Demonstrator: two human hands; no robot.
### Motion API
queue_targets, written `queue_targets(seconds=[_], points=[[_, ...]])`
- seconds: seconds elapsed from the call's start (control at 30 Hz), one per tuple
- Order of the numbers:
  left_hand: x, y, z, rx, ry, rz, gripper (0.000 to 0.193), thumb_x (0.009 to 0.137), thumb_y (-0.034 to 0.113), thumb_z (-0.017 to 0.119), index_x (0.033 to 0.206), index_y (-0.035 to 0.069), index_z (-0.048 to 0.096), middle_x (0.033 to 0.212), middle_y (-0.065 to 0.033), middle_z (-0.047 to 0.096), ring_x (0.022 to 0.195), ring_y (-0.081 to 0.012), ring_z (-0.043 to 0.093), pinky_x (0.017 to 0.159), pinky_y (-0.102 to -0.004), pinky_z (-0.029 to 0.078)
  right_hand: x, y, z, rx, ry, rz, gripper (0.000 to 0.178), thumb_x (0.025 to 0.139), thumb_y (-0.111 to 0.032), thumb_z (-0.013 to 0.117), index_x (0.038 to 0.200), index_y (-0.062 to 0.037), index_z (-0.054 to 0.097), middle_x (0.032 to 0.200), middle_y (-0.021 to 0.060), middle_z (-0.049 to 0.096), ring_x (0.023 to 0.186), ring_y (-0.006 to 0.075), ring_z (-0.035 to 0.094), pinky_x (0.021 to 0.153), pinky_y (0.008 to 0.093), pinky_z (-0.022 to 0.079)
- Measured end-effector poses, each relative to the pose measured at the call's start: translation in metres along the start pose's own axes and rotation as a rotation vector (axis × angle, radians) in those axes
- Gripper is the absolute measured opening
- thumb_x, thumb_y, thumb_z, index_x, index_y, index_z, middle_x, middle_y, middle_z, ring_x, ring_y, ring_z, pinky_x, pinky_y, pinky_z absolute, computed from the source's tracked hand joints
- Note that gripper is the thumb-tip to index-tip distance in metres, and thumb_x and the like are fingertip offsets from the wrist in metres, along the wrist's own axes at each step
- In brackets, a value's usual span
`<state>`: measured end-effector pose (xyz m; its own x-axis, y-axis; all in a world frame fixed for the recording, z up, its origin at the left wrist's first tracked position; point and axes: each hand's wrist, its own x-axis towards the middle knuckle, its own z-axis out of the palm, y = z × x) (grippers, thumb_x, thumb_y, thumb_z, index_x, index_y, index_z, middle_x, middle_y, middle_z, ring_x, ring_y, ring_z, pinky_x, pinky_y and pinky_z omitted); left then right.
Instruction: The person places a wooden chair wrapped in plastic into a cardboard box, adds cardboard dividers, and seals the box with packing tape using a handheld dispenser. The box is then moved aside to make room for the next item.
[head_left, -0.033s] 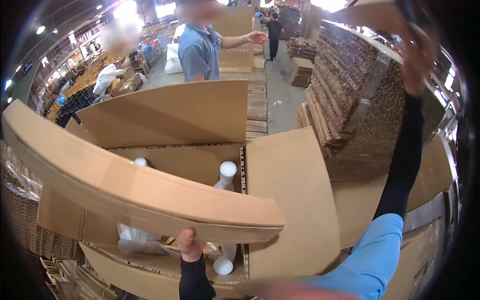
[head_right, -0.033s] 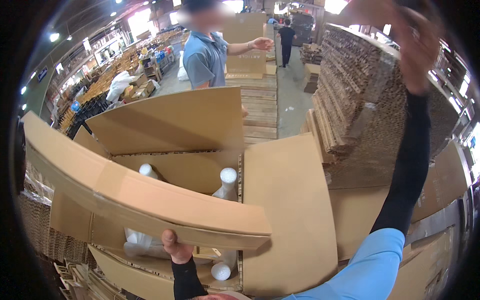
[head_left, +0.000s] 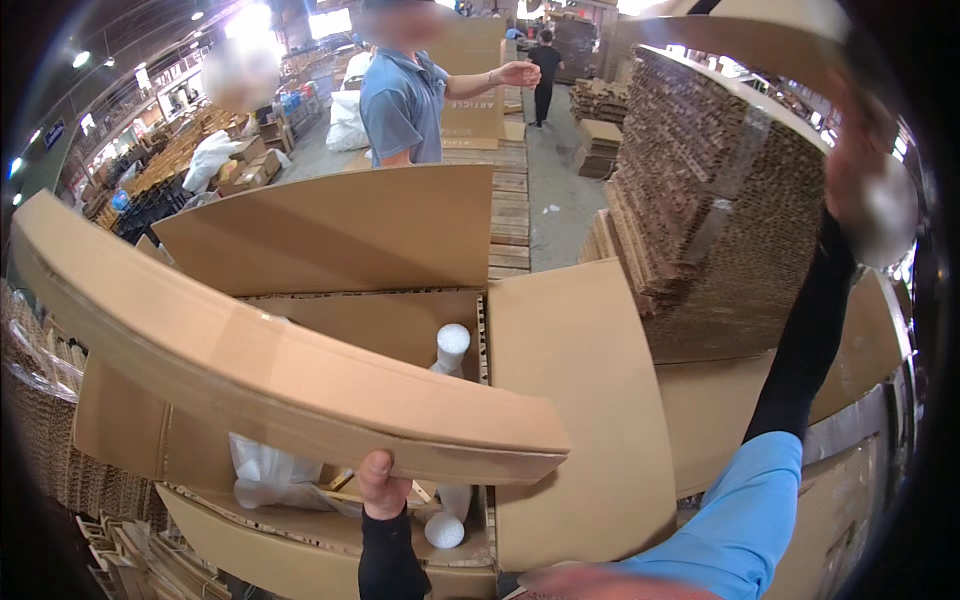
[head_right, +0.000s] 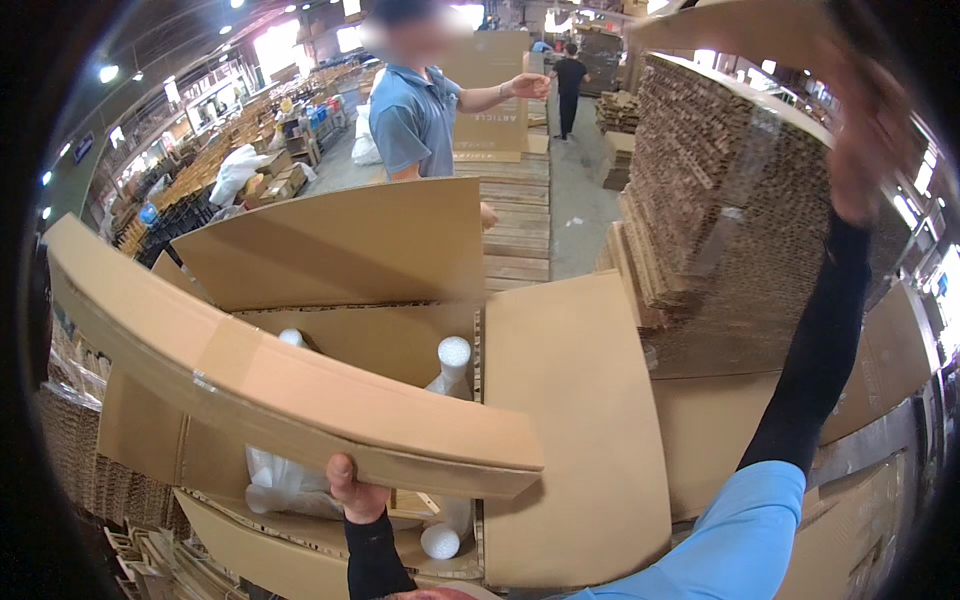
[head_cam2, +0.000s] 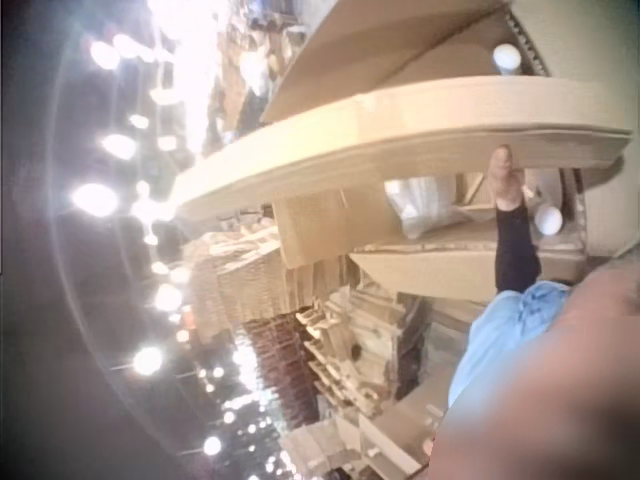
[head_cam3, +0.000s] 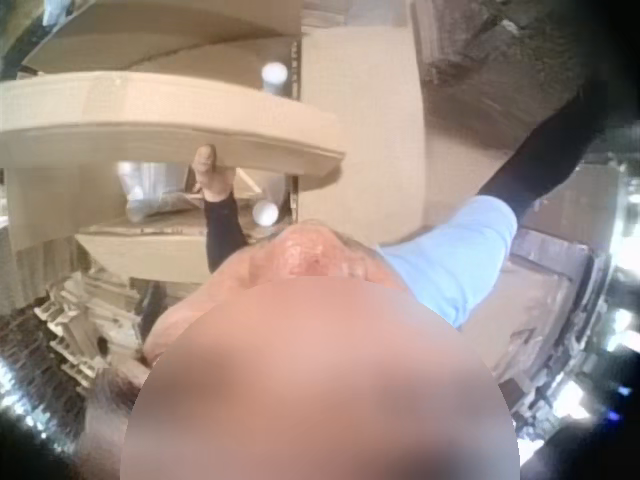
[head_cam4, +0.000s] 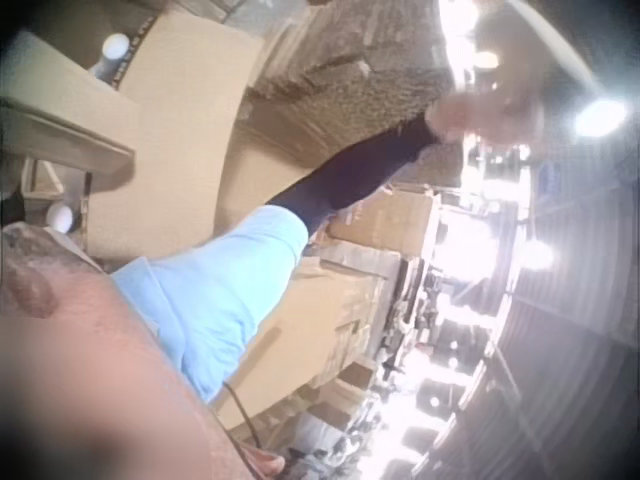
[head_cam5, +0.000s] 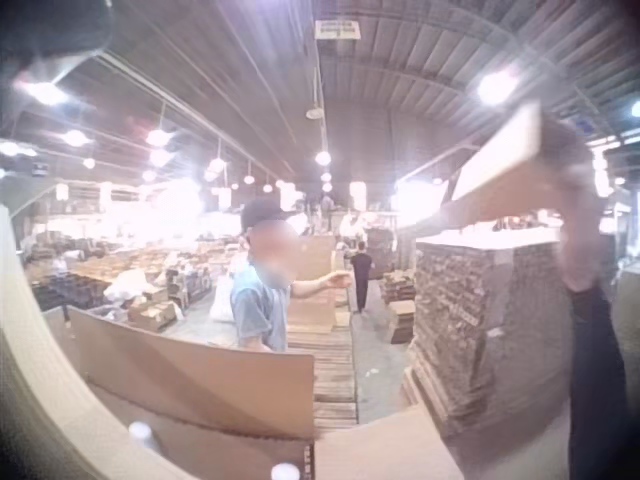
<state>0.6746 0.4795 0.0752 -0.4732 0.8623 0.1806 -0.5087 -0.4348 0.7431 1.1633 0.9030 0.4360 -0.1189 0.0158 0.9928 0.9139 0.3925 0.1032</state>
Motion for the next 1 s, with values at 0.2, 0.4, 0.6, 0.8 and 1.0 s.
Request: queue_targets(seconds=[0.2,0.4,0.6,0.8,1.0], points=[[-0.012,-0.001,-0.003,-0.069,-0.147,-0.021,0.078,0.084,0.056,0.072,0.137,0.001,0.053,0.130,-0.0097,0.062,0.121,-0.0244,0.059,0.104,-0.0412,0.048,-0.026,-0.062,-0.222,1.135,0.501,0.371,0.028,0.098,-0.022,0.058,0.116,-0.0019,0.066,0.109,0.0066,0.068,0.099,0.0181,0.065,0.084,0.0361,0.056],[-0.054,0.044,-0.052,-0.302,-0.201,0.259,0.083,0.090,0.063,0.062,0.141,-0.001,0.048,0.138,-0.0150,0.057,0.126,-0.0307,0.057,0.109,-0.0496,0.043,-0.035,-0.136,-0.329,1.525,0.629,0.407,0.030,0.100,-0.025,0.056,0.114,0.0005,0.064,0.113,0.0065,0.067,0.104,0.0179,0.065,0.086,0.0364,0.056],[-0.127,0.135,-0.117,-0.359,-0.353,0.465,0.084,0.081,0.061,0.073,0.138,0.002,0.052,0.134,-0.0177,0.060,0.124,-0.0378,0.058,0.120,-0.0554,0.029,-0.027,-0.146,-0.376,1.121,0.336,0.638,0.032,0.101,-0.027,0.055,0.117,-0.0003,0.063,0.115,0.0067,0.067,0.104,0.0176,0.065,0.086,0.0356,0.056],[-0.211,0.242,-0.214,-0.331,-0.792,0.300,0.075,0.085,0.056,0.070,0.135,0.003,0.051,0.137,-0.0186,0.056,0.129,-0.0370,0.054,0.122,-0.0582,0.025,-0.033,-0.149,-0.428,0.633,0.007,0.776,0.035,0.102,-0.030,0.055,0.121,-0.0011,0.062,0.117,0.0068,0.067,0.105,0.0173,0.065,0.087,0.0348,0.056],[-0.276,0.281,-0.334,-0.182,0.156,-0.210,0.060,0.089,0.039,0.070,0.130,-0.003,0.056,0.128,-0.0164,0.063,0.114,-0.0334,0.065,0.109,-0.0484,0.043,-0.051,-0.179,-0.491,0.497,-0.107,0.867,0.038,0.103,-0.033,0.054,0.124,-0.0018,0.061,0.119,0.0070,0.066,0.105,0.0170,0.065,0.088,0.0339,0.056]])
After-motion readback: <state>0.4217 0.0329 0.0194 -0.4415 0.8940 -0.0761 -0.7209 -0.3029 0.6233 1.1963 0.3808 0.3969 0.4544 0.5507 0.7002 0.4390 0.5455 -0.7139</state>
